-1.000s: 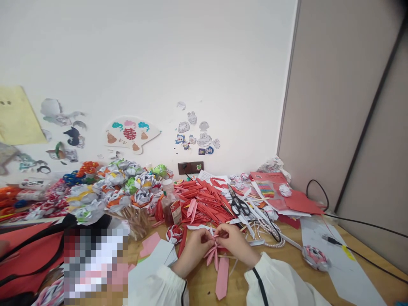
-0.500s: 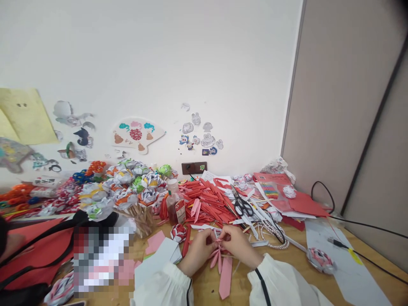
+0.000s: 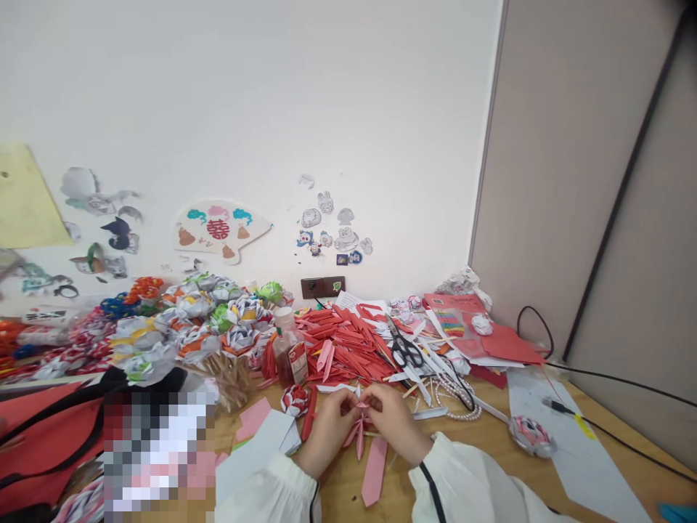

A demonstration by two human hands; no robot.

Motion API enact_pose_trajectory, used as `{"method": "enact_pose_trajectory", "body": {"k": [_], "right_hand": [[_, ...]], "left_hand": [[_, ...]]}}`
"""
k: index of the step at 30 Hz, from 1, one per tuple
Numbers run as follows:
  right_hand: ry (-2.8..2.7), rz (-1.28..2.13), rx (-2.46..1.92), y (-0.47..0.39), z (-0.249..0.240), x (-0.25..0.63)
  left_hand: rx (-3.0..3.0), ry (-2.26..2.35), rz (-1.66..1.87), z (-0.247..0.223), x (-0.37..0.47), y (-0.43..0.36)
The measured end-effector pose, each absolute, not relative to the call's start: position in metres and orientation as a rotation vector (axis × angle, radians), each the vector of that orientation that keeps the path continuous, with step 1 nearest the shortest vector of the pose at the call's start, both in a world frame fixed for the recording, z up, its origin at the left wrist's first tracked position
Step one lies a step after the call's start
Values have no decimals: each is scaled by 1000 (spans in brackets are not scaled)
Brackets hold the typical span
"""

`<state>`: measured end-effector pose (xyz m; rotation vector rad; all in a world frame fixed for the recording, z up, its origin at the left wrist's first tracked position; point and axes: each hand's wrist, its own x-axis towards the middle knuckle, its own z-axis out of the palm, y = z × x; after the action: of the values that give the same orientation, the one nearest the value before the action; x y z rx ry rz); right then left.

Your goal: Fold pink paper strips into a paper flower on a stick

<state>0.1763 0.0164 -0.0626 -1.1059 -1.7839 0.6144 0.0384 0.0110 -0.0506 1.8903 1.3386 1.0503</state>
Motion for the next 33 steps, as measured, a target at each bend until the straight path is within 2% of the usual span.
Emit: {"method": "enact_pose_trajectory", "body": {"k": [11,21,33], "right_hand": [[-1856,649,-1030,13,-58,183],[-1783,733,-1013,17,-60,181],[-1756,682,-1060,22,-69,178]], "left_hand": [[1931,1307,1119,-46,39,9],[1876,1255,1037,-43,34,13],[1740,1249,1112,-47,34,16]]}}
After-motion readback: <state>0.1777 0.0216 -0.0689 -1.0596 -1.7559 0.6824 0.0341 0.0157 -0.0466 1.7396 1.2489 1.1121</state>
